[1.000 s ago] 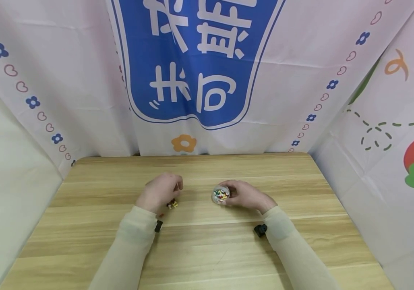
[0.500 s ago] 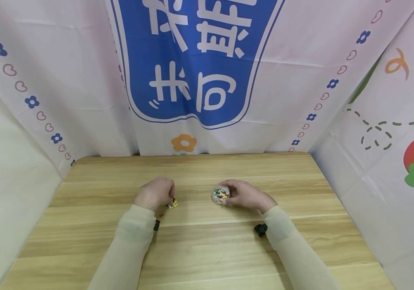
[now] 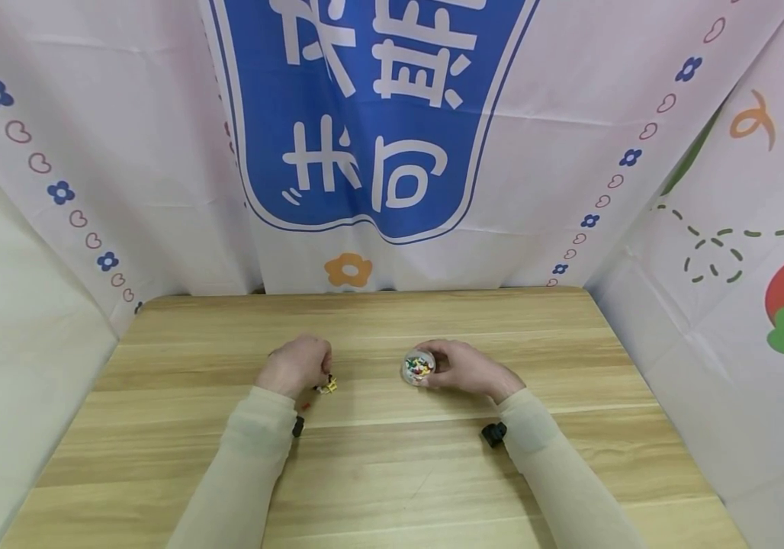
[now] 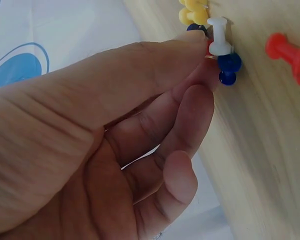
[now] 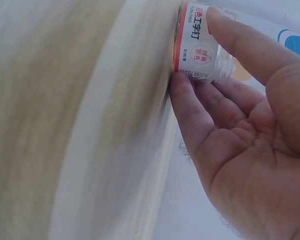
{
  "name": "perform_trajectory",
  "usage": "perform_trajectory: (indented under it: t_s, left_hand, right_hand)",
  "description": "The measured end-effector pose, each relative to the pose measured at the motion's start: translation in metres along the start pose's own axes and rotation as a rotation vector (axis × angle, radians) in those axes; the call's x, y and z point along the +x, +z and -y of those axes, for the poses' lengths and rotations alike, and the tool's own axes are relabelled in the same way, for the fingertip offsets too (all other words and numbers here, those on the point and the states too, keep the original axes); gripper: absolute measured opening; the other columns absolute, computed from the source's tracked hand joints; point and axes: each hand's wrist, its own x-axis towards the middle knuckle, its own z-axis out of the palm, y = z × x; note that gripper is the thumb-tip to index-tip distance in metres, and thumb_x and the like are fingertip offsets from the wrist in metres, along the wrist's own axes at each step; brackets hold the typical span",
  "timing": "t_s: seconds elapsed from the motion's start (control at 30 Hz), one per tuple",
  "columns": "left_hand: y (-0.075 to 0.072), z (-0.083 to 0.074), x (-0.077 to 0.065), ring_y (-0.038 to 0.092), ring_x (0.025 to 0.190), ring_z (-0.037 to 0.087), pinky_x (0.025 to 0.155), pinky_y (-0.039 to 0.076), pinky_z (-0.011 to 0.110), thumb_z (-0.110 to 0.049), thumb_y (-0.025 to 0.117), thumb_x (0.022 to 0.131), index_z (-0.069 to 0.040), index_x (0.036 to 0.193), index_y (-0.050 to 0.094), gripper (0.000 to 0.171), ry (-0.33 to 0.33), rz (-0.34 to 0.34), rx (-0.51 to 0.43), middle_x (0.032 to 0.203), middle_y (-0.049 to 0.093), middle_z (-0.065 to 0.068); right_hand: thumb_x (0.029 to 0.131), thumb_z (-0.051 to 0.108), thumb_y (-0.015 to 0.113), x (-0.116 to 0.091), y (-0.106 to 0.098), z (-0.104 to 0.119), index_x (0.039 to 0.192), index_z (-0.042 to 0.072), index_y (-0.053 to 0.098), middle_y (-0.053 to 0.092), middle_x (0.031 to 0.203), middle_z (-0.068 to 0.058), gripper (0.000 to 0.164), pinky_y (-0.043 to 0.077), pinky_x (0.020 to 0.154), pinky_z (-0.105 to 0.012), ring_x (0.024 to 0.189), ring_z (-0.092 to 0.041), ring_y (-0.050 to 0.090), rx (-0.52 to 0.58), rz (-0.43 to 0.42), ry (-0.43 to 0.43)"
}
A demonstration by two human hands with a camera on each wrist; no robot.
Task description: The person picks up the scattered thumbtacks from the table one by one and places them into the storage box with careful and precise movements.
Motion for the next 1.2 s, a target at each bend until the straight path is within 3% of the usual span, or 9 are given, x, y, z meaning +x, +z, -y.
perform_trajectory:
  t_s: [0.4, 0.63, 0.93, 1.2]
  left_hand:
    - [0.004, -0.002, 0.004, 0.059, 0.073, 0.018, 0.065, 0.053, 0.036, -0.003, 0.078, 0.086, -0.012, 0.079, 0.065, 0.017, 0.007, 0.004, 0.047, 0.079, 0.062, 0.000]
    - [0.005, -0.002, 0.005, 0.060, 0.073, 0.018, 0.065, 0.053, 0.036, 0.000, 0.077, 0.085, -0.013, 0.077, 0.066, 0.019, 0.007, -0.004, 0.020, 0.078, 0.063, 0.000]
    - [0.005, -0.003, 0.007, 0.059, 0.072, 0.015, 0.066, 0.054, 0.034, -0.005, 0.072, 0.091, -0.013, 0.084, 0.066, 0.012, 0.087, -0.111, 0.031, 0.078, 0.063, -0.002]
    - [0.006, -0.018, 0.012, 0.060, 0.074, 0.012, 0.067, 0.055, 0.032, -0.009, 0.072, 0.092, -0.014, 0.091, 0.072, 0.005, 0.177, -0.259, 0.058, 0.084, 0.067, -0.003]
  right_hand:
    - [0.091, 0.024, 0.080, 0.001, 0.007, 0.006, 0.144, 0.012, 0.058, 0.068, 0.129, -0.003, 0.059, 0.053, 0.098, -0.033, 0.114, -0.013, 0.064, -0.064, 0.041, -0.075]
    - [0.091, 0.024, 0.079, 0.001, 0.012, 0.007, 0.143, 0.012, 0.059, 0.067, 0.128, -0.002, 0.057, 0.054, 0.095, -0.031, 0.112, -0.012, 0.064, -0.055, 0.049, -0.087]
    - [0.092, 0.019, 0.079, 0.000, 0.012, 0.010, 0.144, 0.010, 0.058, 0.067, 0.130, -0.004, 0.057, 0.053, 0.096, -0.030, 0.114, -0.013, 0.064, -0.017, 0.057, -0.083]
    - [0.092, 0.021, 0.079, 0.002, 0.012, 0.010, 0.144, 0.011, 0.058, 0.067, 0.129, -0.003, 0.057, 0.053, 0.096, -0.031, 0.113, -0.011, 0.064, -0.019, 0.059, -0.086]
